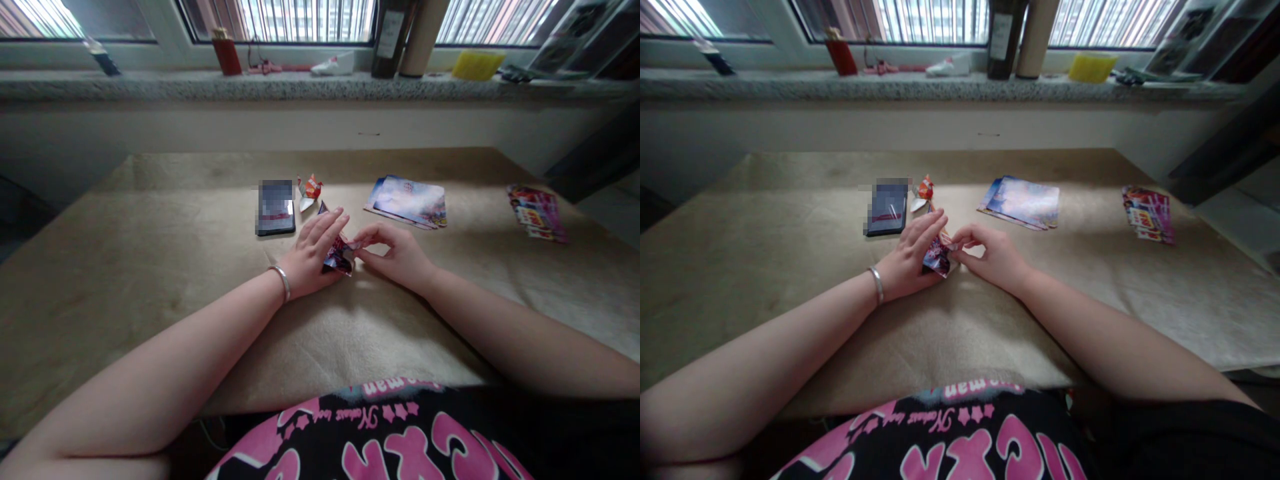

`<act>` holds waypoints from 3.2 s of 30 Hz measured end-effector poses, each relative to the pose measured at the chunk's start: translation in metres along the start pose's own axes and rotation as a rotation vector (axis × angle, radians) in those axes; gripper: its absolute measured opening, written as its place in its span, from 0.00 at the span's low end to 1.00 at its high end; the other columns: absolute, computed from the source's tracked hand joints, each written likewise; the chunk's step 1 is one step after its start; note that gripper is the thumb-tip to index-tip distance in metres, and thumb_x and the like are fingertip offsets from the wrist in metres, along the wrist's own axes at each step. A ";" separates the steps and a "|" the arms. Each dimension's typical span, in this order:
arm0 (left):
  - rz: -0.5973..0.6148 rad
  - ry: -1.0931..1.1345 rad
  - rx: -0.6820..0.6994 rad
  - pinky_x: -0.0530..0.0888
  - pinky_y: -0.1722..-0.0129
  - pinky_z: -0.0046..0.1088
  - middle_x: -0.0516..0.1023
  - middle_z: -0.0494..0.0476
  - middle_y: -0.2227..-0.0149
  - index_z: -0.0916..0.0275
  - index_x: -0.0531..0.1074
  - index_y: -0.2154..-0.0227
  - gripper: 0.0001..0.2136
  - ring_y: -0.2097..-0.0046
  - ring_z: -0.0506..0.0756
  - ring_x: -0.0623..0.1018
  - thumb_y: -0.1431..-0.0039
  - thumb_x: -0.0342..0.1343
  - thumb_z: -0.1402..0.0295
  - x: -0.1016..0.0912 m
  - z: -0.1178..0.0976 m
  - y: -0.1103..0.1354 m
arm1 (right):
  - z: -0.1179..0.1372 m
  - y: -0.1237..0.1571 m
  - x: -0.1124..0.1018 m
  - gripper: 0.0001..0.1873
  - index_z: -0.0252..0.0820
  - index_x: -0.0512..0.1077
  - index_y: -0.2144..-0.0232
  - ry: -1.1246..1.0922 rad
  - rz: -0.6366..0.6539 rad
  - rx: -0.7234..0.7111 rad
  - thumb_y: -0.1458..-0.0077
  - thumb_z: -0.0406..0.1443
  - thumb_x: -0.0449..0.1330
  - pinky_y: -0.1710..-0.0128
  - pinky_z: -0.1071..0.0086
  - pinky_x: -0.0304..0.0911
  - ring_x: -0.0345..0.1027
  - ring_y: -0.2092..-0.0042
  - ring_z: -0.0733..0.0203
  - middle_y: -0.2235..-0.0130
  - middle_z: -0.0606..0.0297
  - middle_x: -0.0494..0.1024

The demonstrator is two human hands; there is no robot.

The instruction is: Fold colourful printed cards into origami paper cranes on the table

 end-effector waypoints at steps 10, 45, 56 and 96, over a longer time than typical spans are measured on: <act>-0.087 0.149 -0.024 0.65 0.42 0.42 0.55 0.65 0.44 0.60 0.49 0.44 0.34 0.41 0.61 0.61 0.54 0.59 0.71 0.003 0.001 0.002 | -0.011 -0.003 0.004 0.15 0.44 0.67 0.68 -0.248 -0.055 0.164 0.53 0.45 0.64 0.66 0.66 0.71 0.70 0.65 0.63 0.68 0.66 0.74; -0.211 -0.180 0.007 0.67 0.44 0.45 0.62 0.63 0.44 0.59 0.62 0.47 0.26 0.44 0.63 0.65 0.49 0.60 0.68 -0.006 -0.001 -0.001 | -0.018 -0.002 0.004 0.14 0.44 0.68 0.62 -0.307 -0.041 0.085 0.51 0.41 0.64 0.66 0.70 0.71 0.73 0.67 0.65 0.69 0.68 0.75; -0.221 -0.169 -0.012 0.55 0.39 0.47 0.78 0.50 0.58 0.56 0.72 0.63 0.07 0.46 0.58 0.69 0.45 0.57 0.66 -0.012 -0.003 -0.004 | -0.004 0.001 0.002 0.09 0.44 0.70 0.65 -0.180 -0.032 0.007 0.49 0.39 0.62 0.62 0.67 0.72 0.72 0.64 0.64 0.66 0.66 0.76; -0.482 0.237 0.023 0.72 0.57 0.31 0.76 0.53 0.64 0.59 0.73 0.68 0.02 0.59 0.51 0.75 0.42 0.57 0.68 -0.020 -0.014 -0.005 | 0.013 0.001 -0.007 0.04 0.48 0.72 0.68 0.344 -0.246 -0.359 0.47 0.32 0.60 0.58 0.61 0.65 0.69 0.58 0.59 0.62 0.64 0.75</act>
Point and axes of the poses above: each hand's wrist, its own y-axis away from the middle knuckle, its own x-axis out of the palm, z = x × y, the point moved 2 cm from there along -y, towards the middle knuckle
